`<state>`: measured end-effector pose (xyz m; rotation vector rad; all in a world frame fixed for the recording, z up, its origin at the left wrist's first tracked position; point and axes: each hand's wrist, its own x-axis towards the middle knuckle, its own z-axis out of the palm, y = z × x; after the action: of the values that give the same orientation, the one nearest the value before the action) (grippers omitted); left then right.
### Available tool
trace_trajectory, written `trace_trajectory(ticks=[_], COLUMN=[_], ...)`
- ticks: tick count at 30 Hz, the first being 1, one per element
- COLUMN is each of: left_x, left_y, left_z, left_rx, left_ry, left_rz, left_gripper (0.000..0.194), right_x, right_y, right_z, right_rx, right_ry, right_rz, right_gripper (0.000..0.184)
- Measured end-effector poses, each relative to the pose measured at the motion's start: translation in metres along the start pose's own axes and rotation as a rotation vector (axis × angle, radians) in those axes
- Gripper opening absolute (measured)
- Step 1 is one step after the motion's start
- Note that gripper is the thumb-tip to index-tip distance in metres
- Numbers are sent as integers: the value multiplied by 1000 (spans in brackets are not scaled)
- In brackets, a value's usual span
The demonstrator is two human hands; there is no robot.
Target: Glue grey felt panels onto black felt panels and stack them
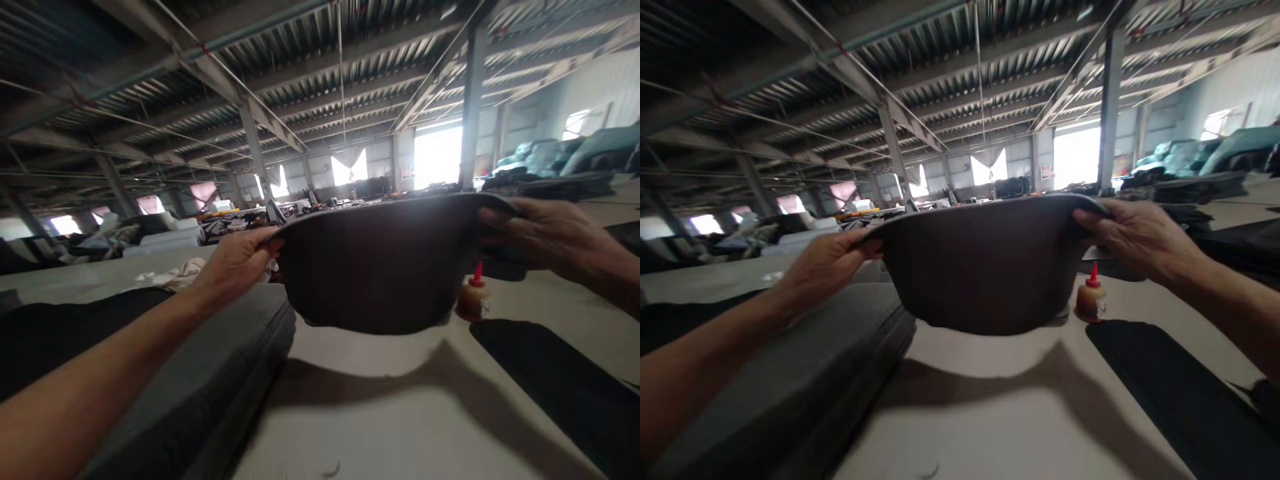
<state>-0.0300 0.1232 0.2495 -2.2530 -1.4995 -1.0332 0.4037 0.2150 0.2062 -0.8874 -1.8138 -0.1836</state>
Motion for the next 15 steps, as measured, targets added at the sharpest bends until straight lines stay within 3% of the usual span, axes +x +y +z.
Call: trace_trajectory(ticks=[3,6,9,12,15], left_x=[37,59,58,38,16], left_y=[-17,-48,-82,-109,-125], left_z=[9,45,105,166,205], left_rx=[160,198,256,282,280], left_ry=[221,213,50,-139,-271], left_rz=[88,63,-24,-124,-189], left_gripper=[41,43,41,34,27], right_x=[19,24,10,-20,-51], right_y=[8,31,68,102,118], right_z=[15,44,87,130,158], right_rx=[-118,-194,-264,-321,-338], right_ry=[145,201,61,-232,-425], right_rz=[40,-101,-132,-54,-10], right_gripper=[62,49,44,51,47])
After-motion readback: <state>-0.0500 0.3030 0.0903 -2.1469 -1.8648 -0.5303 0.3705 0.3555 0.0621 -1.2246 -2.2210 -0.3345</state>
